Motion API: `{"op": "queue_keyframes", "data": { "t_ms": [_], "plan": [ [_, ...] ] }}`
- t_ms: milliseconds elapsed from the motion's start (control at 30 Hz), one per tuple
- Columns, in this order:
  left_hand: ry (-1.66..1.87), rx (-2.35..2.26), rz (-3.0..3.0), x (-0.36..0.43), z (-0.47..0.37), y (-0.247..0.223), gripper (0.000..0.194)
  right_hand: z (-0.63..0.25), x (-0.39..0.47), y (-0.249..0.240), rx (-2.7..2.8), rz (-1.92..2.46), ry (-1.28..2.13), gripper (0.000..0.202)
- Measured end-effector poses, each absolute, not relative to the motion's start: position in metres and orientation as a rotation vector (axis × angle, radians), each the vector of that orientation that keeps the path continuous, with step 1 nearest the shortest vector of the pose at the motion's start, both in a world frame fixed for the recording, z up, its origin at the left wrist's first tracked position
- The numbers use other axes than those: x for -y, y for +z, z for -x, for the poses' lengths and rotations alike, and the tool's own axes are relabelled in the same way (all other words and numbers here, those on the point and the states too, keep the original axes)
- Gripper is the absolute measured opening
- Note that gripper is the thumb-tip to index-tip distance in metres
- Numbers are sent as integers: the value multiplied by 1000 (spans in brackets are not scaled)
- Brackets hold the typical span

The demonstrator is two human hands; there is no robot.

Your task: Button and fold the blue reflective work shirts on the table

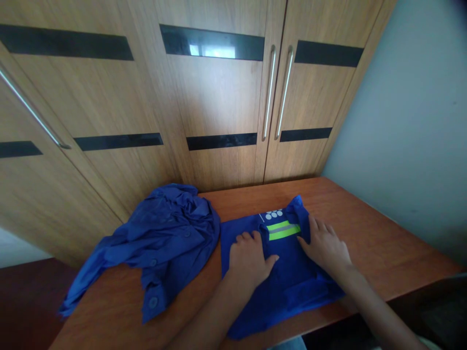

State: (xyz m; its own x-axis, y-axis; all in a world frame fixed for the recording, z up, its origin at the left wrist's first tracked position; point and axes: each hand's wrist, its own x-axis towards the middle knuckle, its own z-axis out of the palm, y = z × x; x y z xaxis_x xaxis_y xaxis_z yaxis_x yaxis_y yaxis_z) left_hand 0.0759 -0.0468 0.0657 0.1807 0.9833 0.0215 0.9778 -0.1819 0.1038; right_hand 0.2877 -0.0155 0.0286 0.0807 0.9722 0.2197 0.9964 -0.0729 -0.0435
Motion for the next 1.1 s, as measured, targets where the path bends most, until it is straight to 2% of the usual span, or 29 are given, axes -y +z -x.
{"op": "queue_keyframes", "data": {
  "t_ms": [67,200,367,433,567,633,700,800,900,1000,1100],
  "plan": [
    [93,-2023,-2337,30,-87,65,70,-282,14,23,2046,2119,-325,57],
    [119,-2006,-2233,3,-94,61,47,-279,8,18,2036,2145,-403,54],
    [211,-1928,-2210,-12,-77,59,31,-280,-7,28,2003,2277,-396,29],
    [280,-1879,-2219,-12,-64,63,28,-288,-14,32,2002,2326,-322,25],
    [562,-1705,-2201,-1,-20,83,28,-328,-30,31,1894,2371,7,33],
    [933,-1513,-1961,10,15,94,27,-353,-38,27,1817,2278,194,37],
    [1080,-1494,-1723,21,56,99,37,-375,-43,23,1711,2098,431,38],
    [1005,-1641,-1595,34,115,92,51,-397,-44,16,1448,1791,906,38],
    [785,-1931,-1745,40,153,76,63,-411,-42,9,1233,1611,1271,43],
    [627,-2201,-1920,43,153,73,65,-430,-45,1,1179,1655,1421,42],
    [671,-2286,-2259,47,118,88,56,-453,-53,-6,1253,1775,1342,29]
  ]
}}
